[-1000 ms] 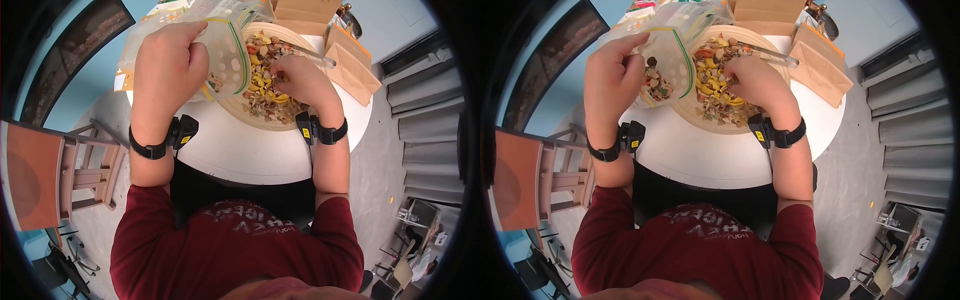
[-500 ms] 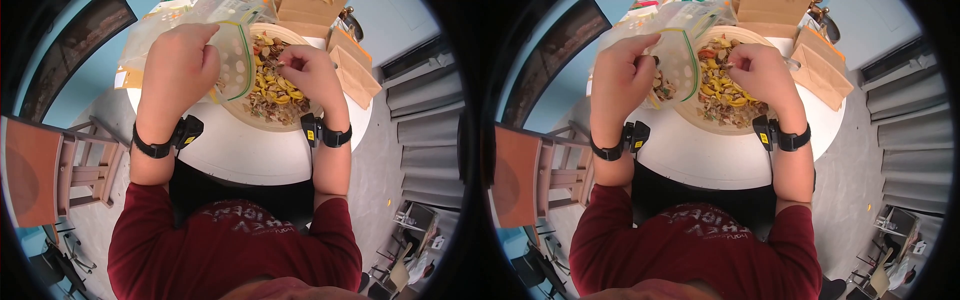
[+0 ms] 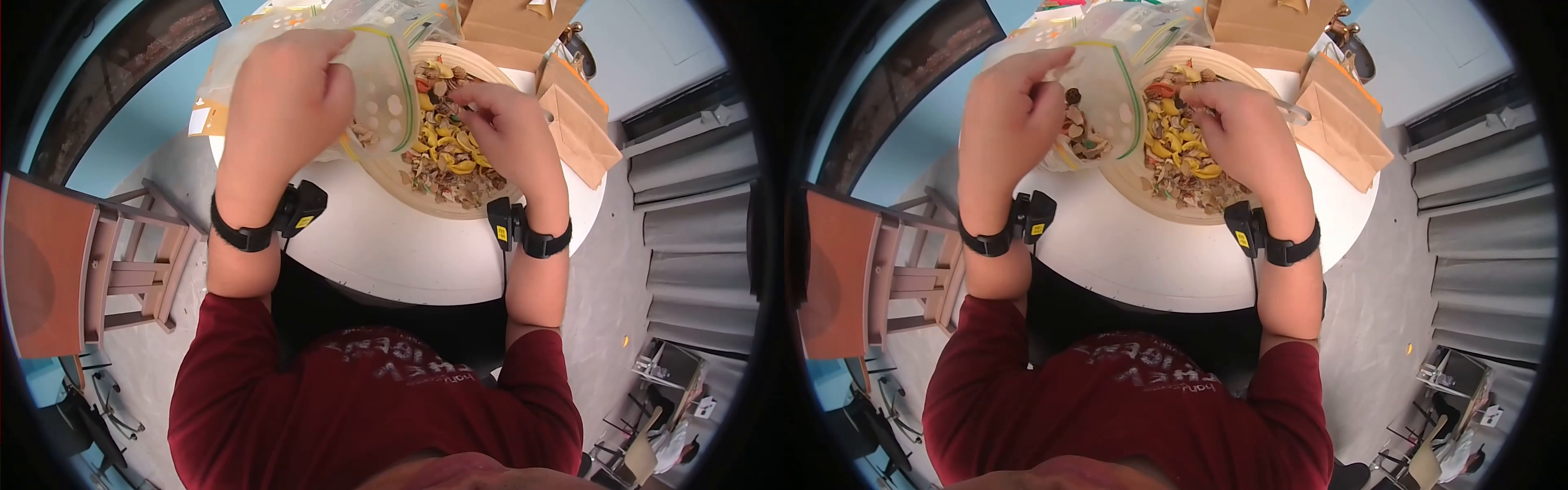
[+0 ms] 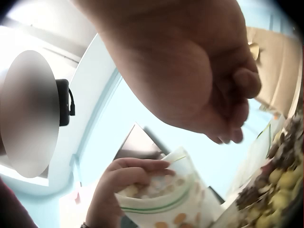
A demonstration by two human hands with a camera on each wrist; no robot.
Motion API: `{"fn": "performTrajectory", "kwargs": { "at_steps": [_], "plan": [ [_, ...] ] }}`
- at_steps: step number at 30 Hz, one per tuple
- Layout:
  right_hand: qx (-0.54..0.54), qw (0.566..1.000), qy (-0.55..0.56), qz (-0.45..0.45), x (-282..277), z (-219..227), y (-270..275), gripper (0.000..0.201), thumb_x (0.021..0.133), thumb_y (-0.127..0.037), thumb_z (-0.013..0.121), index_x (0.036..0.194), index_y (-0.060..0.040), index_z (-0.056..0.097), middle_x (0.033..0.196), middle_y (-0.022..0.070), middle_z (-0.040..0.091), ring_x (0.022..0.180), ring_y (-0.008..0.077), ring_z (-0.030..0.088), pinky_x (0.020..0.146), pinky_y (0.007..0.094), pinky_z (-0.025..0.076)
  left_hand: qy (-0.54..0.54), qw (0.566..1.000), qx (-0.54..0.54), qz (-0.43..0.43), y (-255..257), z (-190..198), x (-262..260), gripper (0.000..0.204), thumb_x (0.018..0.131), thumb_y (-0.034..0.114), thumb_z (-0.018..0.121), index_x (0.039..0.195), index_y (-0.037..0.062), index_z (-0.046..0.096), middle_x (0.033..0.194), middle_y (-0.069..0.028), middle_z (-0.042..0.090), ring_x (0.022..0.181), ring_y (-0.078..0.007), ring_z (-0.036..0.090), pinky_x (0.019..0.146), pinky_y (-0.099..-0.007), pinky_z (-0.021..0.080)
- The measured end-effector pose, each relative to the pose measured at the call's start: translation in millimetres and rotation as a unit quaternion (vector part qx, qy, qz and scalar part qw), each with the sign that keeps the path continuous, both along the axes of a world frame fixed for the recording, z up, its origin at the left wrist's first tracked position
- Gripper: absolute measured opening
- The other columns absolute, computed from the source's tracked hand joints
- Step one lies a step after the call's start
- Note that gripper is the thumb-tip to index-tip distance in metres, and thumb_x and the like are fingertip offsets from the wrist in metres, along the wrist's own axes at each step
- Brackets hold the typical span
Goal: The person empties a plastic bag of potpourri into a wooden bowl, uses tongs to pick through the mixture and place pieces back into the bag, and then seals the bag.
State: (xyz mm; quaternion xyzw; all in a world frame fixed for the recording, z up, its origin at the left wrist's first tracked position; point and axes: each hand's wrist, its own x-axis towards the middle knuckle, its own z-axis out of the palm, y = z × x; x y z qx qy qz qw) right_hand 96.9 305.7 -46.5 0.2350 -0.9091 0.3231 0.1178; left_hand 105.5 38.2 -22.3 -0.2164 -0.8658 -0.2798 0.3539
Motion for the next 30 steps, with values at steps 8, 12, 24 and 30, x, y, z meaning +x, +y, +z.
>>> {"fn": "performTrajectory", "kwargs": {
  "at_steps": [8,12,24,30],
  "plan": [
    [0.113,0.991,-0.049,0.06,-15,-28,6,0.023,0.084,-0.001,0.067,0.105,-0.0021,0.076,0.1,0.0192,0.073,0.097,0.0402,0.068,0.087,0.0451,0.054,-0.041,0.998,0.026,0.033,-10,14,4,0.033,0.082,0.003,0.057,0.107,-0.004,0.078,0.071,-0.0216,0.069,0.06,-0.0327,0.066,0.063,-0.0392,0.054],
    [0.142,0.987,-0.055,0.05,-18,-30,6,0.021,0.083,-0.002,0.069,0.103,-0.0015,0.076,0.101,0.0191,0.072,0.098,0.0393,0.068,0.086,0.0457,0.054,-0.025,0.999,0.029,0.021,-9,11,3,0.033,0.082,0.003,0.057,0.107,-0.0044,0.078,0.071,-0.0215,0.068,0.06,-0.0331,0.066,0.063,-0.0407,0.053],
    [0.125,0.986,-0.099,0.041,-16,-25,6,0.008,0.08,-0.003,0.071,0.087,0.0008,0.068,0.088,0.0172,0.069,0.088,0.0368,0.067,0.08,0.0432,0.054,-0.043,0.998,0.03,0.025,-11,8,2,0.034,0.086,0.003,0.06,0.115,0.0002,0.077,0.067,-0.0122,0.064,0.056,-0.0148,0.055,0.057,-0.0292,0.045],
    [0.114,0.986,-0.123,0.02,-14,-21,1,0.013,0.081,-0.001,0.069,0.093,0.0006,0.071,0.089,0.0183,0.07,0.089,0.0371,0.068,0.079,0.0431,0.054,-0.036,0.999,0.031,0.022,-10,9,2,0.034,0.085,0.003,0.059,0.112,-0.0015,0.077,0.067,-0.0154,0.065,0.057,-0.0207,0.058,0.059,-0.0329,0.048]
  ]
}}
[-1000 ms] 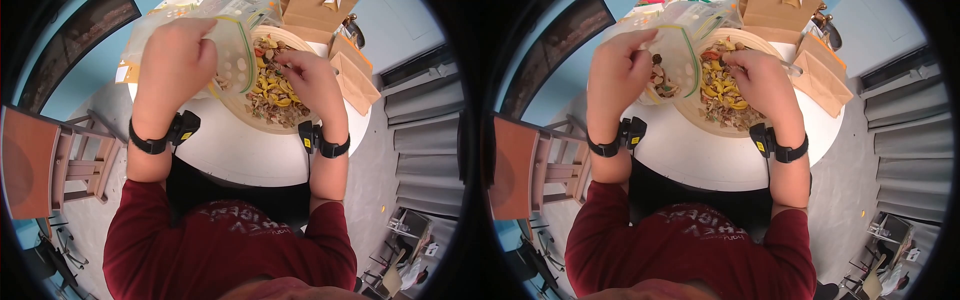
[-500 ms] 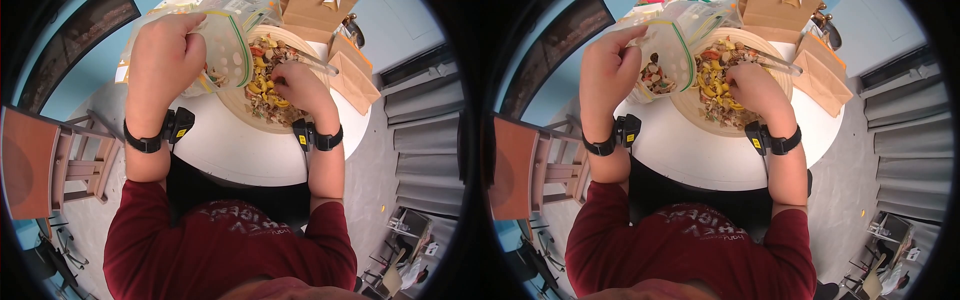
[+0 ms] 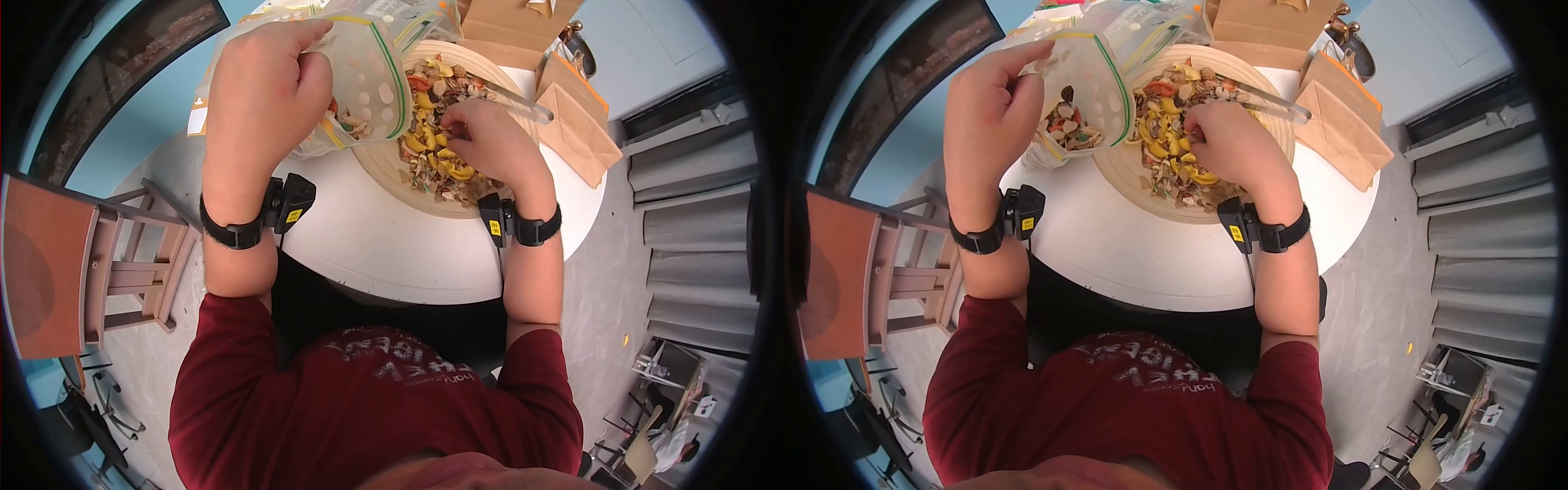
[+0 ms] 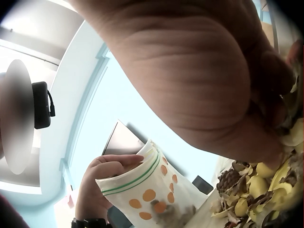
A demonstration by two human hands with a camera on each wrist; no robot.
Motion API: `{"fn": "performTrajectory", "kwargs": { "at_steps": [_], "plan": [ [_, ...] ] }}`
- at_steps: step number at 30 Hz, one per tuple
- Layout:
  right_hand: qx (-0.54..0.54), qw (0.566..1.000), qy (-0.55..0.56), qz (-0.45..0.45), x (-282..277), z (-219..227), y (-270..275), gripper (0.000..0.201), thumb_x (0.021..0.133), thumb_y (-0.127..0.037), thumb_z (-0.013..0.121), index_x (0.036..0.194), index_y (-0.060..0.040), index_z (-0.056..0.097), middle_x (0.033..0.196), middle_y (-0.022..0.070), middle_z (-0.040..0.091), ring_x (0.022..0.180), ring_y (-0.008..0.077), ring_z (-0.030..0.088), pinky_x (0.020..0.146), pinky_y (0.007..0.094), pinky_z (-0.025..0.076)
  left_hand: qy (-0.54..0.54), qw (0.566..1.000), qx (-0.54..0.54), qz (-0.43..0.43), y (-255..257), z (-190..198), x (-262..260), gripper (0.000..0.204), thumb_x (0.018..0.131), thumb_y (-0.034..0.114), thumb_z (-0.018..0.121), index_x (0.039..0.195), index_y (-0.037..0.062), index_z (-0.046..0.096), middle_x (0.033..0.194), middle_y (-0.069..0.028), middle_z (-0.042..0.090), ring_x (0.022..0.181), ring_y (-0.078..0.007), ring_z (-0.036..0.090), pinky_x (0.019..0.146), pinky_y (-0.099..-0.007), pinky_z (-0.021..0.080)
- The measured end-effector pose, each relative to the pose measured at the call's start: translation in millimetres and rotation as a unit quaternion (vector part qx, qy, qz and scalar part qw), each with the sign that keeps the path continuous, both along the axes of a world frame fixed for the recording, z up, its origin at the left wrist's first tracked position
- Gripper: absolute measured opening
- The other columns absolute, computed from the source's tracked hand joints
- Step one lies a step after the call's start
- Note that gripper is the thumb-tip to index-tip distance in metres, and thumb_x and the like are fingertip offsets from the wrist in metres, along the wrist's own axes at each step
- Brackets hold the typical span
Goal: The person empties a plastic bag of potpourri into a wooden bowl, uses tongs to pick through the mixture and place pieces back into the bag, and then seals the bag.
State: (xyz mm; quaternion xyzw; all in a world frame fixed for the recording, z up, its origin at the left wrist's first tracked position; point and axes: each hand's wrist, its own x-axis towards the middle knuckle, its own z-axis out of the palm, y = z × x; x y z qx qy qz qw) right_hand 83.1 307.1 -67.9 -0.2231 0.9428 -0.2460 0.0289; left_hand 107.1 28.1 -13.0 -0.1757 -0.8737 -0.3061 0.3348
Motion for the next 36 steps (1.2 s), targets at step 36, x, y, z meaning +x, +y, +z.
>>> {"fn": "performTrajectory", "kwargs": {
  "at_steps": [36],
  "plan": [
    [0.091,0.995,-0.029,-0.017,-1,3,2,0.028,0.079,0.002,0.065,0.103,-0.0039,0.078,0.104,0.0162,0.074,0.101,0.0357,0.07,0.087,0.0424,0.055,-0.055,0.998,0.013,0.006,11,-7,1,0.038,0.081,0.0,0.058,0.114,-0.0017,0.077,0.087,-0.0204,0.073,0.066,-0.0234,0.066,0.066,-0.0326,0.052]
  ]
}}
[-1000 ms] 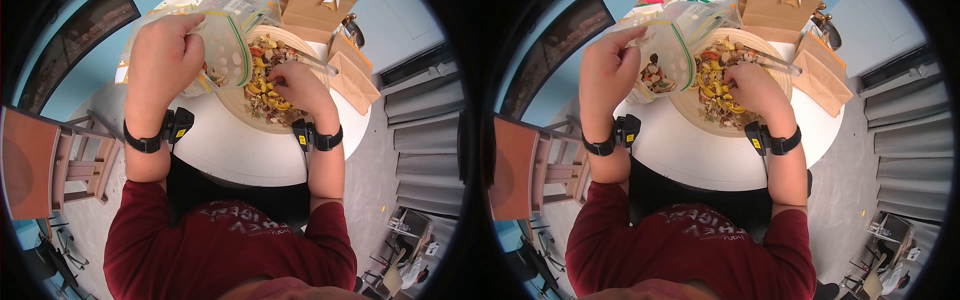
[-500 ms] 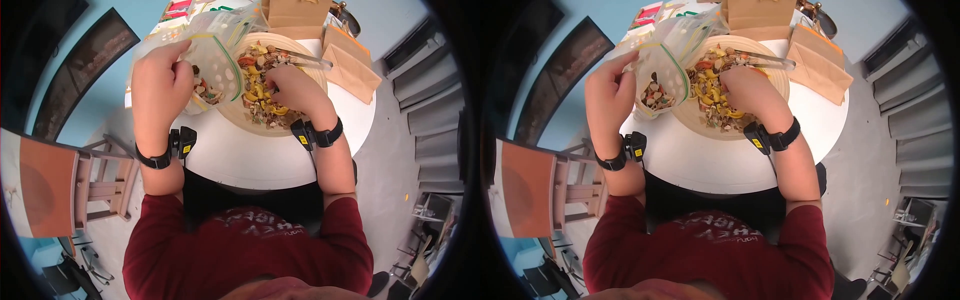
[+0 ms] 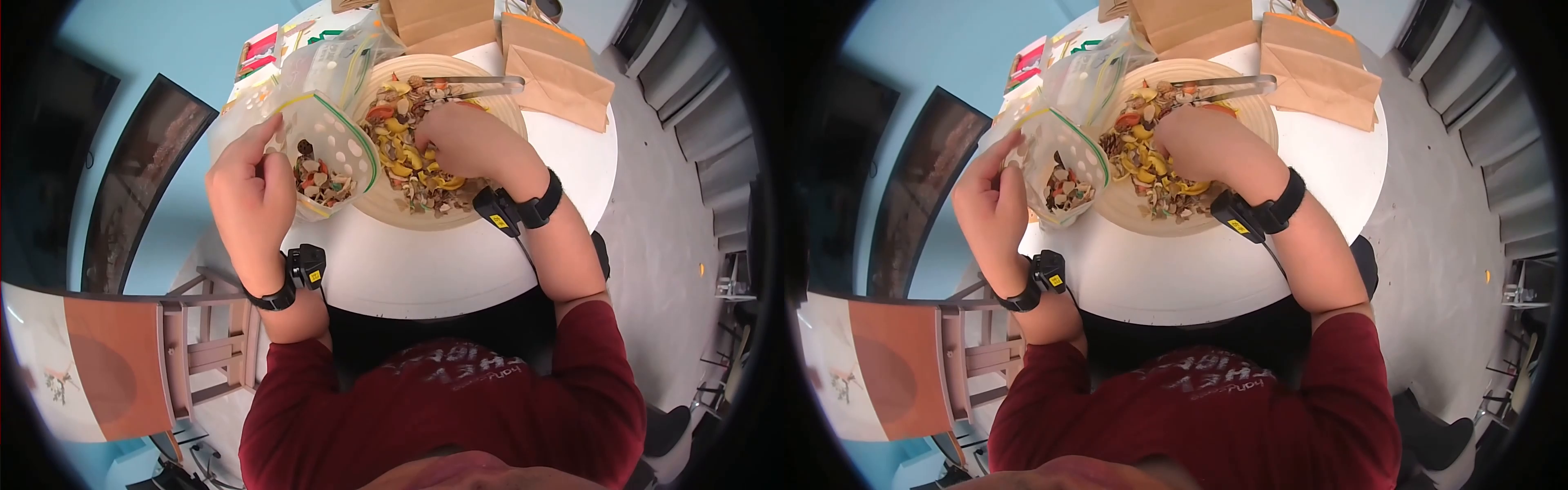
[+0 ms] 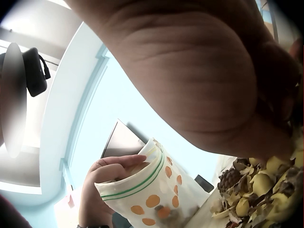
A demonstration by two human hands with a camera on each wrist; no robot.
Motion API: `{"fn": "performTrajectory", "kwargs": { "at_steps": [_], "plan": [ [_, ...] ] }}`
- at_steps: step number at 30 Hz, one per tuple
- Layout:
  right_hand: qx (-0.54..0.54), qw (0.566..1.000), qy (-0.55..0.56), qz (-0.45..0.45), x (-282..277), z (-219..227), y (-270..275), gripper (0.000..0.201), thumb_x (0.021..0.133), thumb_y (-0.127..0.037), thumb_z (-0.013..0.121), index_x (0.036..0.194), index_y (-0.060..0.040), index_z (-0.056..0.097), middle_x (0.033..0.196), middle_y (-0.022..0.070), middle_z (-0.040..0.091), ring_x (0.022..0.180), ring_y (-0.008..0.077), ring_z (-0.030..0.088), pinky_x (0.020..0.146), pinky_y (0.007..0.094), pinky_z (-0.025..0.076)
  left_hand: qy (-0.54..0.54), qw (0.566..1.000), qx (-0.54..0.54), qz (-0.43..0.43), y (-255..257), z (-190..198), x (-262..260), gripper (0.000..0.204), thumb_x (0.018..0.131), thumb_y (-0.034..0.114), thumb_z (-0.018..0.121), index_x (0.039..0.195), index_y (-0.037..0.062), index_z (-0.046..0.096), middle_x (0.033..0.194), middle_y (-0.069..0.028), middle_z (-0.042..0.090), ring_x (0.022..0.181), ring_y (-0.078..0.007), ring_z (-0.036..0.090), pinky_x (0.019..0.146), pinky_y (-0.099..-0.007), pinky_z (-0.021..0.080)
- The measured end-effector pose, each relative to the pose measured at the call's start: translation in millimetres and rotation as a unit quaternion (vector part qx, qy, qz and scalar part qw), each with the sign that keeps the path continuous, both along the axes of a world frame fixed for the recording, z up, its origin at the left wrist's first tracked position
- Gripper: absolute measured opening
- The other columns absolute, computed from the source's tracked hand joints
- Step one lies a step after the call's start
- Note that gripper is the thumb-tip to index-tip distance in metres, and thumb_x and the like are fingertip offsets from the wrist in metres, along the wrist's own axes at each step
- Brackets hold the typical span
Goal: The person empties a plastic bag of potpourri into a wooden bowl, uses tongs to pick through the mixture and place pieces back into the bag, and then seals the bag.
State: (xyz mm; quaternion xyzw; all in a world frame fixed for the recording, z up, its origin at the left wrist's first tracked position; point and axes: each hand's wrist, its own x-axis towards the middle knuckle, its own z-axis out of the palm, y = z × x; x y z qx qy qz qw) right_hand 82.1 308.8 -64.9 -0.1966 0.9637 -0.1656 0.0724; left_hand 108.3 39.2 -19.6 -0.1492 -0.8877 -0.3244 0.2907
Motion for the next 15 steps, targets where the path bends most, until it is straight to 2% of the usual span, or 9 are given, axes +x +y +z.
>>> {"fn": "performTrajectory", "kwargs": {
  "at_steps": [5,10,15],
  "plan": [
    [0.0,1.0,-0.02,-0.022,-1,-3,-1,0.03,0.081,0.002,0.063,0.105,-0.0044,0.079,0.104,0.0177,0.074,0.101,0.0362,0.07,0.088,0.0425,0.055,0.012,1.0,0.011,-0.008,-6,1,1,0.037,0.081,0.0,0.058,0.113,-0.002,0.077,0.088,-0.0204,0.074,0.066,-0.0234,0.066,0.066,-0.0323,0.052],
    [-0.063,0.997,0.038,0.006,3,-14,2,0.032,0.083,0.003,0.059,0.107,-0.0044,0.079,0.1,0.0189,0.075,0.098,0.037,0.071,0.088,0.0422,0.055,0.009,0.999,-0.012,-0.032,-15,17,2,0.035,0.082,0.0,0.057,0.111,-0.0034,0.077,0.09,-0.023,0.074,0.069,-0.031,0.068,0.069,-0.0368,0.054],
    [0.012,1.0,0.021,-0.014,5,-4,-10,0.028,0.082,0.001,0.062,0.103,-0.0041,0.079,0.097,0.0183,0.076,0.095,0.0362,0.072,0.087,0.042,0.056,0.008,0.996,-0.04,-0.073,-30,29,-7,0.036,0.081,0.001,0.056,0.11,-0.0058,0.076,0.091,-0.0272,0.072,0.073,-0.0385,0.069,0.071,-0.0419,0.055]
  ]
}}
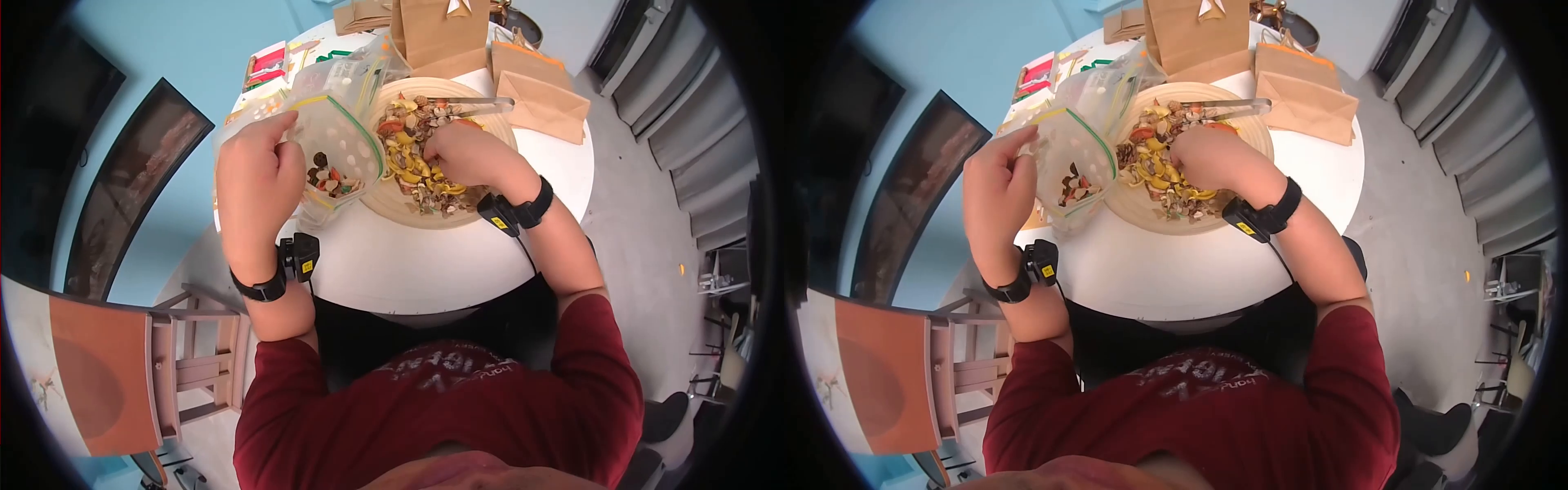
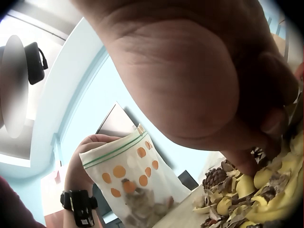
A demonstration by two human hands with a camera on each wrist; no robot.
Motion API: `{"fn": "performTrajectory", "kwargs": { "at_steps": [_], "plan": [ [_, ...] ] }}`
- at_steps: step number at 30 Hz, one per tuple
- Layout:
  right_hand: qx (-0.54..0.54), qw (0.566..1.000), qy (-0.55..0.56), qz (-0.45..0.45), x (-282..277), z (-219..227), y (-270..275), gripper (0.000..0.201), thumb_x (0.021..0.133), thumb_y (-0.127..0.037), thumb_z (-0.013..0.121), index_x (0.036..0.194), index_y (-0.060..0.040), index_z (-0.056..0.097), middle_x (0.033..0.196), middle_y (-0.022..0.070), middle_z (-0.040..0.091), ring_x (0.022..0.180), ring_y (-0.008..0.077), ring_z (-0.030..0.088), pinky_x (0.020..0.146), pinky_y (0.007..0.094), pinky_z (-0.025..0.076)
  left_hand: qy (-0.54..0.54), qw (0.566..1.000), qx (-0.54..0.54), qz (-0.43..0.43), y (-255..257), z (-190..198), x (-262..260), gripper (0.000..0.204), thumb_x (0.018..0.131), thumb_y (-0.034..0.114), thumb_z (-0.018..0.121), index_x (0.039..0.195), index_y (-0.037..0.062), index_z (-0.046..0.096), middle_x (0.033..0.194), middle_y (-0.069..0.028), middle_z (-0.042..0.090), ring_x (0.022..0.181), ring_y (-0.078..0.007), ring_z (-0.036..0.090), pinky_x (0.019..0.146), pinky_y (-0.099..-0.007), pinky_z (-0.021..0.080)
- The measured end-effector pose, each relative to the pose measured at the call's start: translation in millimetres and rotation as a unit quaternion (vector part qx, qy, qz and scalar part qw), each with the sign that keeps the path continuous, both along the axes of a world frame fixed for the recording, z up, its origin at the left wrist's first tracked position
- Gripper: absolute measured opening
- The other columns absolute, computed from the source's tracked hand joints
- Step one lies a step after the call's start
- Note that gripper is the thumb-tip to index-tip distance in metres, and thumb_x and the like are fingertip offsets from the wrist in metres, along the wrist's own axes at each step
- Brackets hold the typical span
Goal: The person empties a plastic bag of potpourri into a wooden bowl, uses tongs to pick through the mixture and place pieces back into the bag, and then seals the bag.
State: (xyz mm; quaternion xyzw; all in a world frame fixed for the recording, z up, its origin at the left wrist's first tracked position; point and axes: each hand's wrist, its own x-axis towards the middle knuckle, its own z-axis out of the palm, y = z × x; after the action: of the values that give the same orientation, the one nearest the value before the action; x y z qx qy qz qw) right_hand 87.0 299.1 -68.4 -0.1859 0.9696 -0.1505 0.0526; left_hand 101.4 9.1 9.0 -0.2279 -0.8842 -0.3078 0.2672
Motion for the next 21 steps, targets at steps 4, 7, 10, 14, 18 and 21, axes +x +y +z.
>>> {"fn": "performTrajectory", "kwargs": {
  "at_steps": [4,7,10,14,18,21],
  "plan": [
    [0.012,0.999,-0.042,-0.012,-12,0,-5,0.024,0.079,-0.002,0.066,0.099,-0.0032,0.079,0.093,0.0178,0.076,0.088,0.0338,0.073,0.081,0.0414,0.057,-0.005,0.999,0.034,-0.032,-7,-6,0,0.036,0.08,0.001,0.056,0.109,-0.0069,0.076,0.089,-0.0282,0.071,0.072,-0.0389,0.069,0.07,-0.0426,0.055],
    [0.012,0.999,-0.04,-0.017,-18,1,-11,0.021,0.076,-0.004,0.07,0.095,-0.003,0.079,0.088,0.0164,0.076,0.082,0.0317,0.073,0.077,0.04,0.057,-0.008,0.998,0.064,-0.028,-19,-5,-2,0.036,0.08,0.001,0.056,0.108,-0.007,0.076,0.086,-0.0281,0.071,0.07,-0.0377,0.068,0.069,-0.0415,0.054],
    [0.033,0.998,-0.04,-0.037,-25,1,-19,0.021,0.072,-0.006,0.075,0.092,-0.0036,0.08,0.086,0.0149,0.077,0.08,0.0303,0.073,0.075,0.0393,0.057,0.001,0.995,0.097,-0.025,-31,-5,-4,0.037,0.08,0.002,0.055,0.11,-0.0068,0.076,0.082,-0.0272,0.07,0.066,-0.035,0.067,0.067,-0.04,0.054],
    [0.075,0.995,-0.037,-0.05,-27,6,-32,0.024,0.068,-0.007,0.078,0.091,-0.0041,0.08,0.087,0.014,0.077,0.081,0.0307,0.073,0.075,0.0394,0.057,-0.01,0.99,0.14,-0.017,-41,-3,-8,0.04,0.08,0.003,0.054,0.112,-0.006,0.076,0.075,-0.0259,0.069,0.06,-0.0312,0.065,0.064,-0.0388,0.053],
    [0.091,0.993,-0.022,-0.077,-25,3,-38,0.025,0.066,-0.005,0.079,0.091,-0.0027,0.079,0.088,0.0147,0.077,0.084,0.0308,0.074,0.075,0.0393,0.058,-0.015,0.988,0.15,-0.014,-46,-2,-8,0.042,0.08,0.005,0.053,0.114,-0.0057,0.076,0.072,-0.0252,0.067,0.057,-0.0302,0.064,0.063,-0.0386,0.053],
    [0.06,0.993,-0.023,-0.103,-25,-1,-33,0.026,0.067,-0.005,0.079,0.092,-0.0017,0.078,0.09,0.015,0.077,0.085,0.0302,0.074,0.076,0.0387,0.057,-0.015,0.988,0.151,-0.016,-45,-4,-9,0.042,0.08,0.005,0.053,0.114,-0.0056,0.075,0.07,-0.0249,0.066,0.057,-0.0305,0.063,0.062,-0.0385,0.052]
  ]
}}
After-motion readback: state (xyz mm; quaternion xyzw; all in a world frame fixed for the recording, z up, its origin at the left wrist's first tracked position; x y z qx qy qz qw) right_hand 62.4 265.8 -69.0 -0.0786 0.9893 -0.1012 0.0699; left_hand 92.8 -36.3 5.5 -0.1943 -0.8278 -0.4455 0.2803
